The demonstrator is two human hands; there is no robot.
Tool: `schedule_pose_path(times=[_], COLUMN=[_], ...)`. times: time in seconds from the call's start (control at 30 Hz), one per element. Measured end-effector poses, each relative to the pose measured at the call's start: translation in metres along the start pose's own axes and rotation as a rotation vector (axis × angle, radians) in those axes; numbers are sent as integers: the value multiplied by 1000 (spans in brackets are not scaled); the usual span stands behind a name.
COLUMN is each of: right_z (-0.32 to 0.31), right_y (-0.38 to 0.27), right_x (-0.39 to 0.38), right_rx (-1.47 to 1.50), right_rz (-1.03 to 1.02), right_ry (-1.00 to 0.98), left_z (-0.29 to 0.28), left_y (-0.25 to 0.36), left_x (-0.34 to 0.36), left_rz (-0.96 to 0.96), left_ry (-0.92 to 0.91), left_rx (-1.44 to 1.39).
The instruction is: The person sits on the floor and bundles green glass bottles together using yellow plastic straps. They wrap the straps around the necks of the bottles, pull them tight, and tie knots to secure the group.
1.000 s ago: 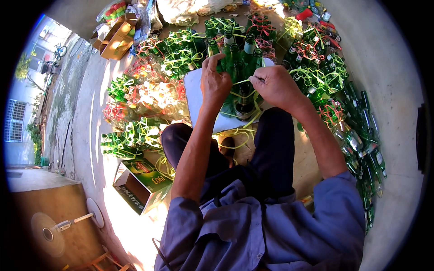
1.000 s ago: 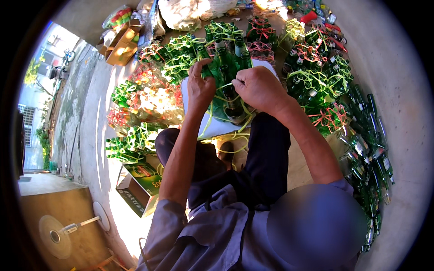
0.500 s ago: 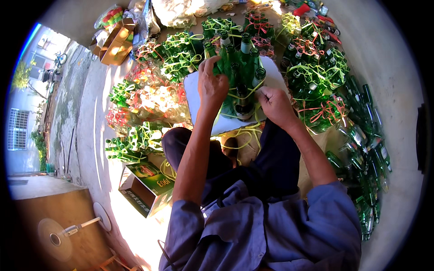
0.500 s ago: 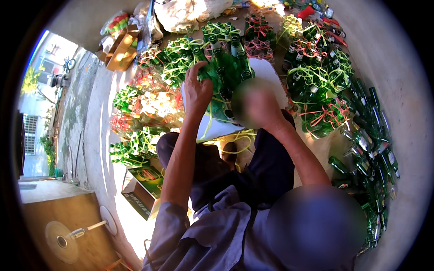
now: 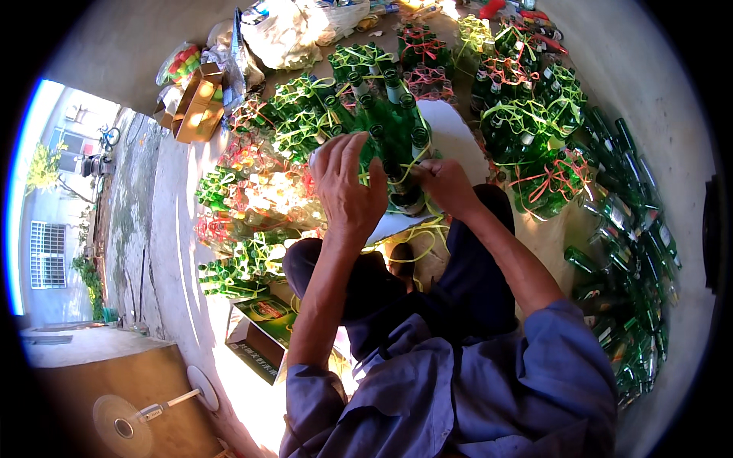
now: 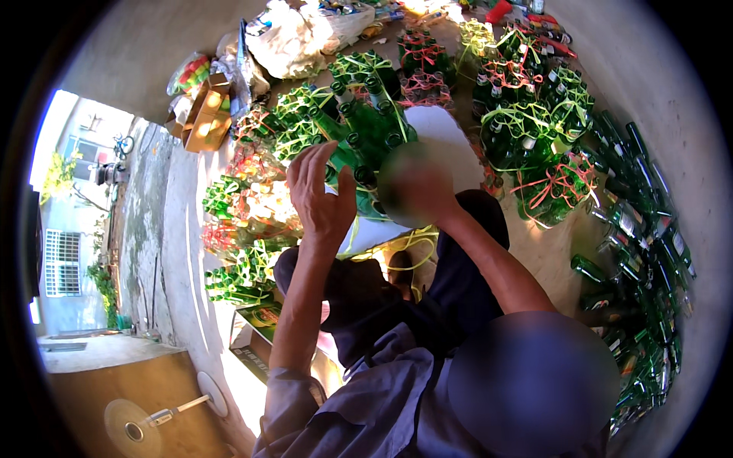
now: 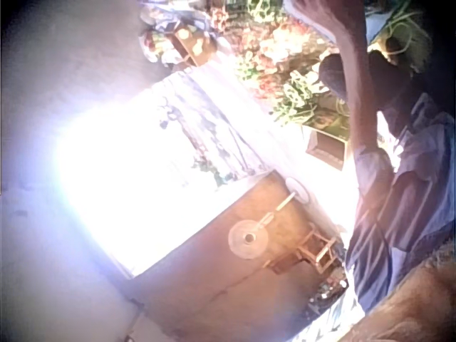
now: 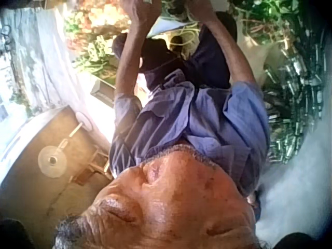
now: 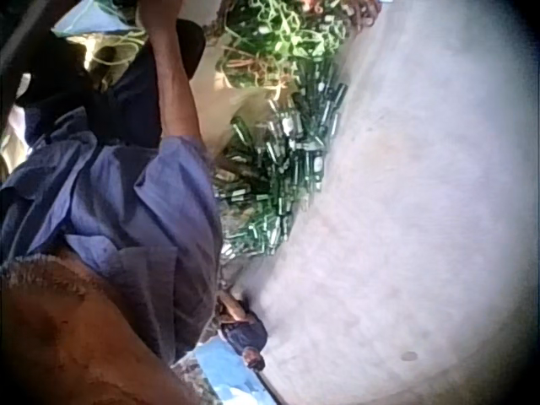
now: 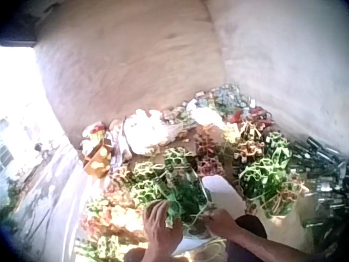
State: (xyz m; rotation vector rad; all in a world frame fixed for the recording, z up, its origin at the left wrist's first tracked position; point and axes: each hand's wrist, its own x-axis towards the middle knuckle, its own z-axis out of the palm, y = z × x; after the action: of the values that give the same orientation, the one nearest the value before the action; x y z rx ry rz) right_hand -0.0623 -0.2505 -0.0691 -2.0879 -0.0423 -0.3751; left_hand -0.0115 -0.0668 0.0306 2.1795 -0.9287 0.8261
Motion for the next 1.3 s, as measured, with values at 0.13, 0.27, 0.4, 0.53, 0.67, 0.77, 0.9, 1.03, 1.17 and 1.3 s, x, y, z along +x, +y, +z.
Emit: schedule_pose_path(times=[0.13,0.27,0.4,0.53,0.67,0.77,0.9,1.03,1.17,1.3], right_z=[-1,9,7,6,7,3,-2,0,-4,-11], right_y=[-7,-2,-5,-16,-21,-21,-20,-16,-22,-23], right_x=[2,1,2,3,3,2,4,1,0,-1], right_rx=[-38,2,-56,-103,-217,-137,-28,40,148,225], right_rz=[-6,-43,-56,-91,-98,-50,228,315,323,385], right_ry=[36,162,182,241,249,201,-11,-34,-50,-85], left_z=[6,10,10,9,10,17,18,10,11,9], left_y=[4,7,7,8,1,-5,-8,4,6,2], left_x=[11,19,30,42,47,48,45,58,62,70], left_rz=[-78,-28,-28,-66,-68,9,177,360,467,471], left_ry=[-305,-499,-659,-820,-885,-897,-842,-853,-843,-779], left_rx=[-293,-113,-185,-239,-241,-223,-113,45,103,90])
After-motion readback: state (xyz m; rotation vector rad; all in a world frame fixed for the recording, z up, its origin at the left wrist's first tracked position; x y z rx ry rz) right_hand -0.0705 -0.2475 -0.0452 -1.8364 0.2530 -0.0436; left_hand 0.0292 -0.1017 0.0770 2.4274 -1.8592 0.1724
